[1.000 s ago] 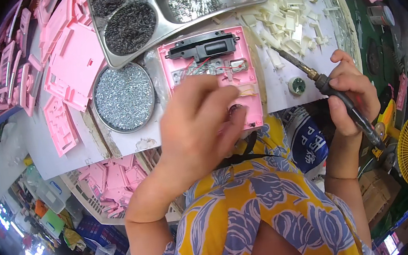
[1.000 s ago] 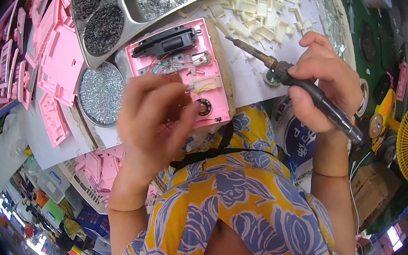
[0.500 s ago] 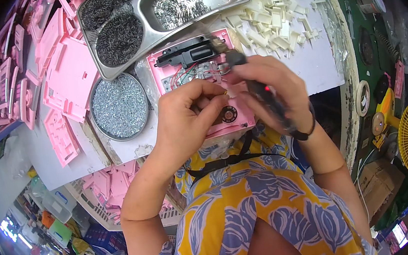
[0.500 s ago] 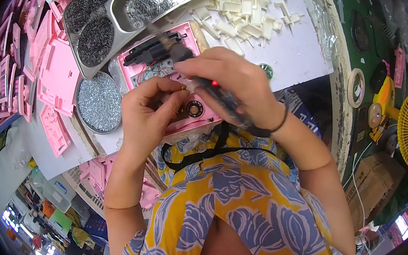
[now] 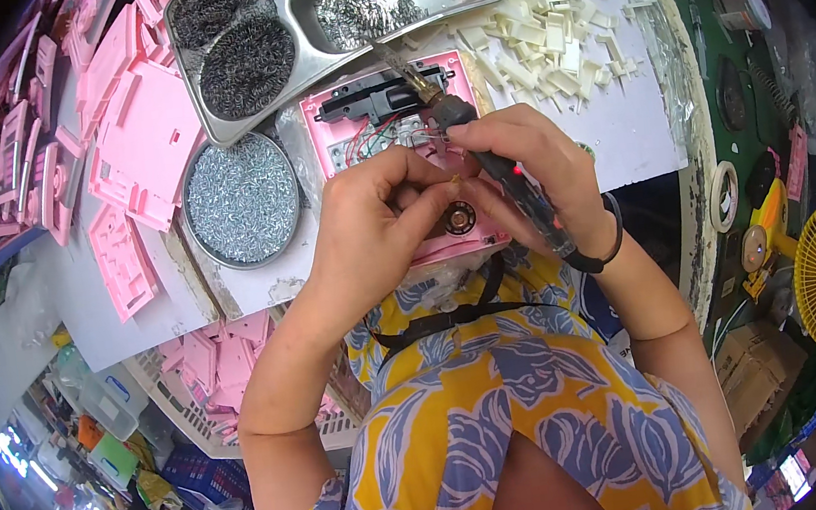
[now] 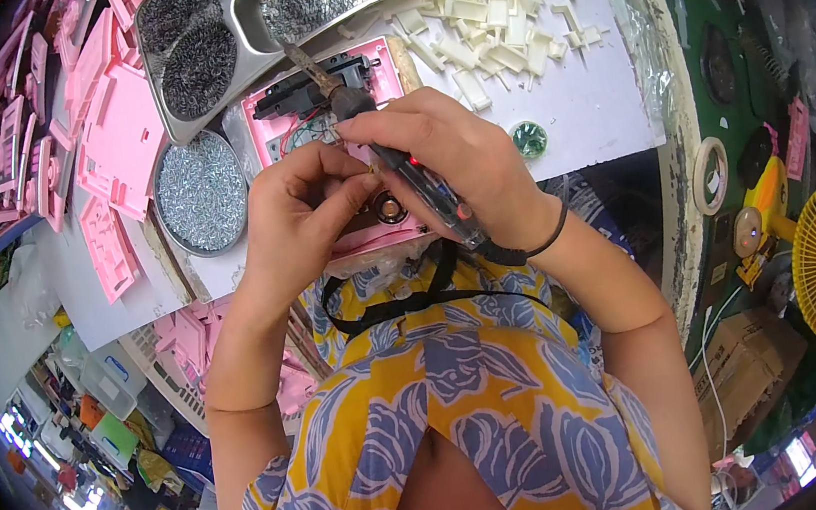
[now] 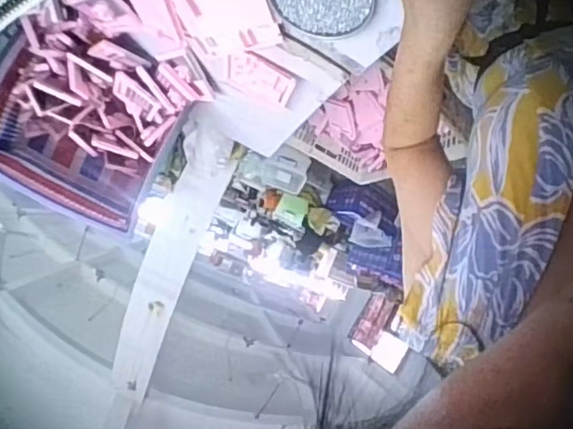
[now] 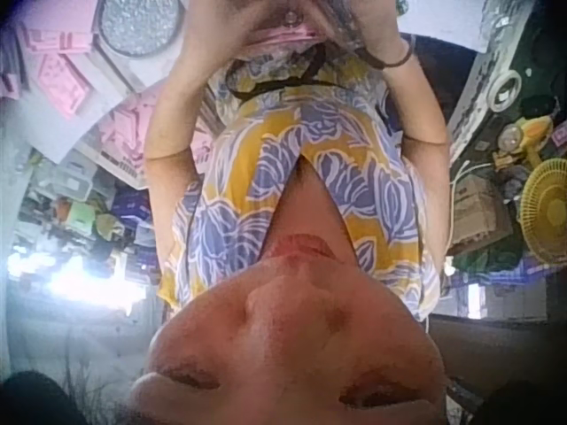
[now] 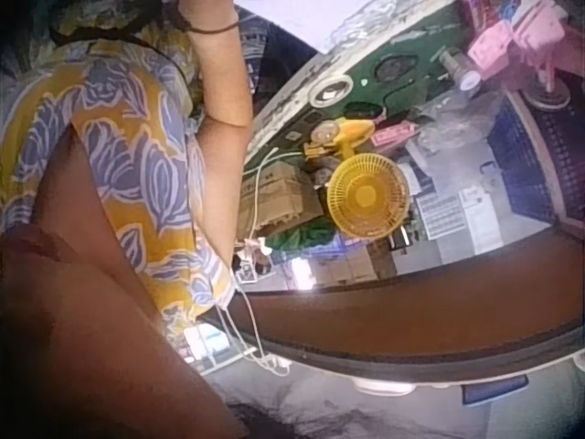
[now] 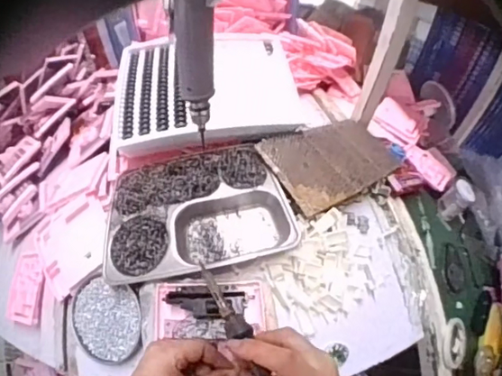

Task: Assembling internal components, soldering wires, and closing the housing of a pink electronic toy.

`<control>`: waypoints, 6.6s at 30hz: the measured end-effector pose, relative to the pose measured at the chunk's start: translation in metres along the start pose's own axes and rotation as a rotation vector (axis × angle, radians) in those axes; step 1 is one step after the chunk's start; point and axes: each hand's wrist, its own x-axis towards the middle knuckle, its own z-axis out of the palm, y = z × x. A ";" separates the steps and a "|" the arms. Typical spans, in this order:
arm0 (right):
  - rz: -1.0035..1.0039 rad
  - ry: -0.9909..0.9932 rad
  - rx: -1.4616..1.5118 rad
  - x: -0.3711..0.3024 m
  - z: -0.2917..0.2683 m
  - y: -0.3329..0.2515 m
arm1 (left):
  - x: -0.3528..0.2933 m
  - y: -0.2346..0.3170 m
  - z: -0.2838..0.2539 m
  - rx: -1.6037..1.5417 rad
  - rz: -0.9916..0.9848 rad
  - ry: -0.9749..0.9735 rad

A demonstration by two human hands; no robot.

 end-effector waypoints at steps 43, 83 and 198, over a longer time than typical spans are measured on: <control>-0.035 0.164 -0.017 -0.035 -0.055 -0.018 | -0.009 -0.005 0.010 0.183 0.247 0.055; 0.187 0.067 0.097 -0.049 -0.068 -0.030 | -0.006 -0.003 0.012 0.434 0.387 0.080; 0.430 0.062 -0.994 0.125 -0.191 0.061 | 0.023 -0.010 -0.053 1.198 0.986 -0.109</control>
